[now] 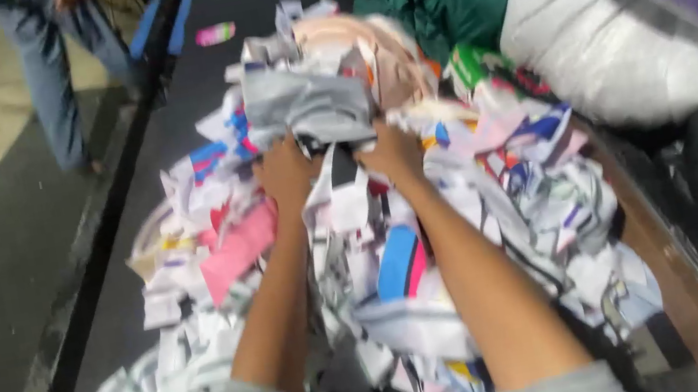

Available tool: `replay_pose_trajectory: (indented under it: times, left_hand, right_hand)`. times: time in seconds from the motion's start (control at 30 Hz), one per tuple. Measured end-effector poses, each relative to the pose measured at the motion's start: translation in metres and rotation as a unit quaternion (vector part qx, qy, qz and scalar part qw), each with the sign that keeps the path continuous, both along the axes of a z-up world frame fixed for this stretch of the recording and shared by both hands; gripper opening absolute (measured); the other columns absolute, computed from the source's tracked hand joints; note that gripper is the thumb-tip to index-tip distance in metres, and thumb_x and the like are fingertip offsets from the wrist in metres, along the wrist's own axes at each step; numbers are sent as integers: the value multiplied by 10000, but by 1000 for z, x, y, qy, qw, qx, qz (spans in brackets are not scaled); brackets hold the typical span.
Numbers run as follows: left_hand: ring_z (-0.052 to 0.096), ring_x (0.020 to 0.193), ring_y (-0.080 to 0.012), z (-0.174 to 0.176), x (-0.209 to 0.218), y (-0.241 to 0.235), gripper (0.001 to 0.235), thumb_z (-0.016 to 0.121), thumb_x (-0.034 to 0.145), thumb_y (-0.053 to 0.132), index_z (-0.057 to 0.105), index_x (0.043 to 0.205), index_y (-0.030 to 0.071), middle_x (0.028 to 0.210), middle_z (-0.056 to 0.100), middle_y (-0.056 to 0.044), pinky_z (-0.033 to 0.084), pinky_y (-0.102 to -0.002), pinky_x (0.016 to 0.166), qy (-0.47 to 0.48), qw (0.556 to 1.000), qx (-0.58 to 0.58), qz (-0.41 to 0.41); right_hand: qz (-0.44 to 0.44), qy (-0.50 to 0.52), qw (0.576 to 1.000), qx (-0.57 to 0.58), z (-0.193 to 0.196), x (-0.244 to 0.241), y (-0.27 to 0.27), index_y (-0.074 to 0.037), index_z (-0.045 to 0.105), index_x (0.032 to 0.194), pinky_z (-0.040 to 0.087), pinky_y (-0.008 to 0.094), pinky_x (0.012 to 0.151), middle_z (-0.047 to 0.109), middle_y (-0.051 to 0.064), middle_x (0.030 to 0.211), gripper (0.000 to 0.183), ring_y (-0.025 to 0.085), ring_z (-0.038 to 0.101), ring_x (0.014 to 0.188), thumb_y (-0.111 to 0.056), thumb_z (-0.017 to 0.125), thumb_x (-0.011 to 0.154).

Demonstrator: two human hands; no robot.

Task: Sorting through a pile of fabric scraps to select and cut a specific piece using scissors.

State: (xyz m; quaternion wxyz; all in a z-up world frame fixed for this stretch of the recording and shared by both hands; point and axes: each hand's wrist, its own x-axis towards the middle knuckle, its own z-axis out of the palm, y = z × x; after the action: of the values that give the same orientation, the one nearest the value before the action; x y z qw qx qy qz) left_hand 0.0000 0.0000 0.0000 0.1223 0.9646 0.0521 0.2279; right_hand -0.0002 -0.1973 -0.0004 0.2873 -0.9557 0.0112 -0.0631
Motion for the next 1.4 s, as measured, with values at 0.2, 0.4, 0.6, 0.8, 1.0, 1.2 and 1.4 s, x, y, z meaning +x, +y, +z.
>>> replay_pose_trajectory:
  times: [0.2, 0.4, 0.6, 0.8, 1.0, 1.2, 1.4]
  left_hand:
    - [709, 1079, -356, 86, -32, -4, 381, 642, 796, 328, 696, 1163, 241, 1062, 729, -51, 331, -735, 1039, 41, 991, -119, -34]
    - [590, 772, -302, 244, -148, -17, 129, 504, 622, 176, 515, 748, 198, 743, 608, 10, 283, -397, 855, -83, 977, -119, -159]
    - [686, 1041, -439, 292, -304, -19, 408, 725, 676, 81, 712, 1084, 72, 999, 734, -141, 447, -588, 894, -103, 945, -107, -292]
    - [525, 1365, -412, 180, -421, 17, 729, 712, 820, 627, 622, 1346, 130, 1350, 626, -177, 341, -614, 1148, 346, 885, 81, -301]
    - [740, 953, -467, 195, -420, 11, 490, 589, 934, 539, 754, 1124, 119, 1012, 751, -220, 573, -603, 799, 243, 941, -40, -232]
    - [690, 930, -502, 183, -305, 3, 525, 708, 955, 522, 622, 1169, 51, 1045, 644, -253, 553, -581, 696, -113, 964, -26, -240]
    - [176, 1534, -503, 157, -132, -39, 1147, 722, 839, 869, 124, 1628, 291, 1690, 175, -222, 173, -706, 1159, 49, 991, -105, -66]
  right_hand:
    - [-22, -130, 986, -105, 97, -76, 13, -241, 526, 1322, 428, 654, 966, 568, -31, 1285, 510, 246, 485, 1255, -343, 773, 888]
    - [43, -389, 920, 14, 209, -160, -1, -31, 573, 1122, 415, 443, 838, 644, 143, 1120, 441, 317, 576, 1029, 40, 577, 686]
    - [159, -556, 811, 89, 215, -300, -21, 30, 381, 1367, 503, 609, 927, 548, 327, 1227, 658, 559, 595, 1071, 125, 665, 781]
    - [236, -35, 950, -200, 96, -412, -54, -182, 598, 1270, 497, 473, 938, 603, 30, 1218, 603, 281, 613, 1147, -245, 779, 698]
    - [235, 101, 966, -35, 201, -434, -56, -128, 620, 1353, 540, 536, 995, 629, 185, 1341, 719, 418, 653, 1217, -377, 874, 728]
    - [129, -108, 981, 94, 218, -336, -58, -108, 721, 1183, 591, 415, 823, 706, 137, 1151, 499, 384, 684, 1128, -382, 906, 810]
    - [43, -277, 947, 159, 137, -111, -26, -189, 562, 1234, 471, 344, 913, 568, 127, 1196, 605, 271, 592, 1123, -328, 903, 753]
